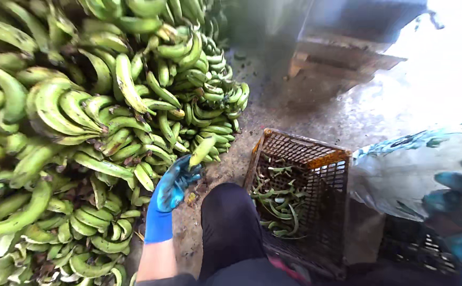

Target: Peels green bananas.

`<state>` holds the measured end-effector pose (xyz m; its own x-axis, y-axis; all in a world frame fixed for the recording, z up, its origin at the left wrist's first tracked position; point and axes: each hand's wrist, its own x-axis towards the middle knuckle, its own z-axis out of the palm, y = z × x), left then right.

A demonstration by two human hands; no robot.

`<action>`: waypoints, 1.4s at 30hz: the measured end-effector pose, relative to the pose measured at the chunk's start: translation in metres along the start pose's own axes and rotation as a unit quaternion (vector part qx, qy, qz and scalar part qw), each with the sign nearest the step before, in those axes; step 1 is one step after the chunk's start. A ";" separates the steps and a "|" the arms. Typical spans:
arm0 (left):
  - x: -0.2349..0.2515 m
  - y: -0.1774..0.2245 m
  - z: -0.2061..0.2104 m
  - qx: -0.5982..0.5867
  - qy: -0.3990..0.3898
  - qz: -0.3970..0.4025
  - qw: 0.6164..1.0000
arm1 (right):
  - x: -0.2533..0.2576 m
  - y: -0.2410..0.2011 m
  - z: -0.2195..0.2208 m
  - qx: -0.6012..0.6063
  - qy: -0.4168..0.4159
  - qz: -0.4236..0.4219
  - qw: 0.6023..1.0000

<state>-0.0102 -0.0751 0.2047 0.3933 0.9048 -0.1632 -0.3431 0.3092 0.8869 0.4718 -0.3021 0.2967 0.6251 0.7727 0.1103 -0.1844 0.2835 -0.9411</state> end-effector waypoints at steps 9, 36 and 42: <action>0.042 0.045 0.200 0.073 -0.153 0.119 0.978 | -0.070 0.015 0.073 -0.140 0.082 0.080 0.983; 0.046 -0.011 0.313 0.067 -0.290 0.042 0.954 | -0.021 0.012 0.033 -0.545 -0.081 -0.316 0.772; 0.032 -0.031 0.309 -0.007 -0.297 -0.122 0.947 | 0.028 0.017 0.027 -0.590 0.129 -0.275 0.748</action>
<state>0.2767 -0.1457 0.3058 0.8716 0.4824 -0.0869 -0.1893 0.4948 0.8482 0.4651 -0.2605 0.2927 0.5146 0.5448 0.6621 0.8569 -0.2991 -0.4199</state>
